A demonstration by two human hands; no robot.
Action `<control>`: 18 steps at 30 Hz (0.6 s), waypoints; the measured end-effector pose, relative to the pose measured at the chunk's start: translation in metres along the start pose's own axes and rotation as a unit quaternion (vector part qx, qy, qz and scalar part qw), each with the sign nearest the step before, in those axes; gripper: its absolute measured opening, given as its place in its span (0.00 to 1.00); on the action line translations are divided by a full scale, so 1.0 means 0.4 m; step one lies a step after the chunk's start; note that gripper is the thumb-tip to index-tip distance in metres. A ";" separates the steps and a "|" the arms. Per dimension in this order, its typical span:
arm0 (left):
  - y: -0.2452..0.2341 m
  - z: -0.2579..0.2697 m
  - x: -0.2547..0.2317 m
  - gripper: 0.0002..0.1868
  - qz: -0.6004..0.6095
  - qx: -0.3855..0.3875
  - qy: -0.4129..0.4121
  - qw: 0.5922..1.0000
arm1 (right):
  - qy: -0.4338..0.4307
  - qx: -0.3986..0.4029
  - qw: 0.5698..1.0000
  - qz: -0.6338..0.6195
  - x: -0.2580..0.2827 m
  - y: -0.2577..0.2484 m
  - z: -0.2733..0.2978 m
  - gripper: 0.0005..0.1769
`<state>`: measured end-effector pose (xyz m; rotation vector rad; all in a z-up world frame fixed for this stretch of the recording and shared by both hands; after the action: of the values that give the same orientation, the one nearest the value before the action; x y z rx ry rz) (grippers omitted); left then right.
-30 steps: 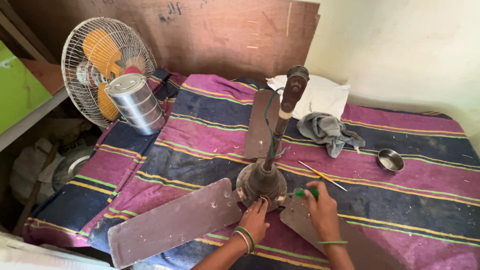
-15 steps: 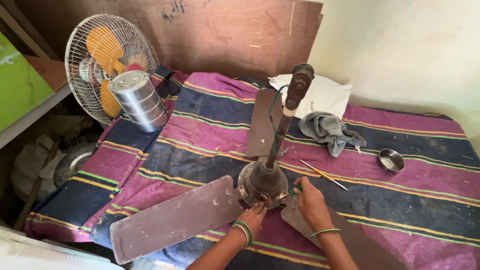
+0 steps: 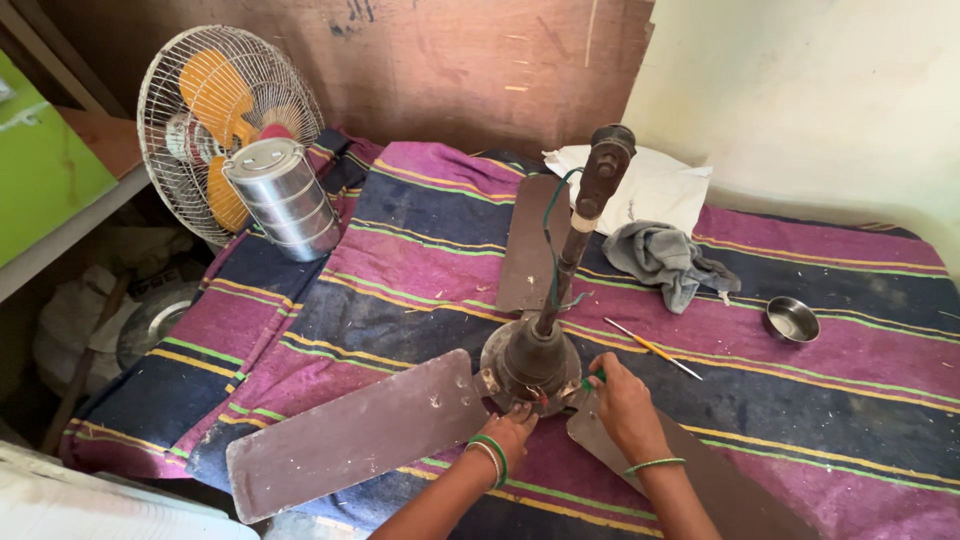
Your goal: The person uses a screwdriver to loosen and remove screws from the central hub of a ceiling fan lying on a bed. They then remove a small metal cap from the fan shaft and wipe it with a cloth before reattaching it to the shaft.
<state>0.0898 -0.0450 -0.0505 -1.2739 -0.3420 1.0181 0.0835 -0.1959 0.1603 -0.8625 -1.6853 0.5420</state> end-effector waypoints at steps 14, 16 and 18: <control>-0.054 0.040 -0.023 0.38 0.022 0.005 -0.014 1.000 | -0.033 0.118 0.982 0.143 -0.017 0.055 -0.049 0.13; -0.075 0.040 -0.040 0.37 0.019 0.017 -0.023 0.999 | -0.009 0.170 0.960 0.221 -0.058 0.072 -0.072 0.18; -0.132 0.036 -0.065 0.35 0.125 -0.051 -0.018 0.991 | -0.037 0.180 0.955 0.232 -0.081 0.080 -0.102 0.17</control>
<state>0.0884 -0.0535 0.0094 -1.4167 -0.2688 1.2503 0.1349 -0.2040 0.1285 -0.9752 -1.3833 1.1768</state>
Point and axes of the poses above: each hand's wrist, its own z-axis away from the middle knuckle, its own y-axis out of the palm, x = y × z, the point moved 9 cm from there along -z, towards the middle knuckle, and after that the axes turned 3 degrees about -z, right-handed, at the moved point
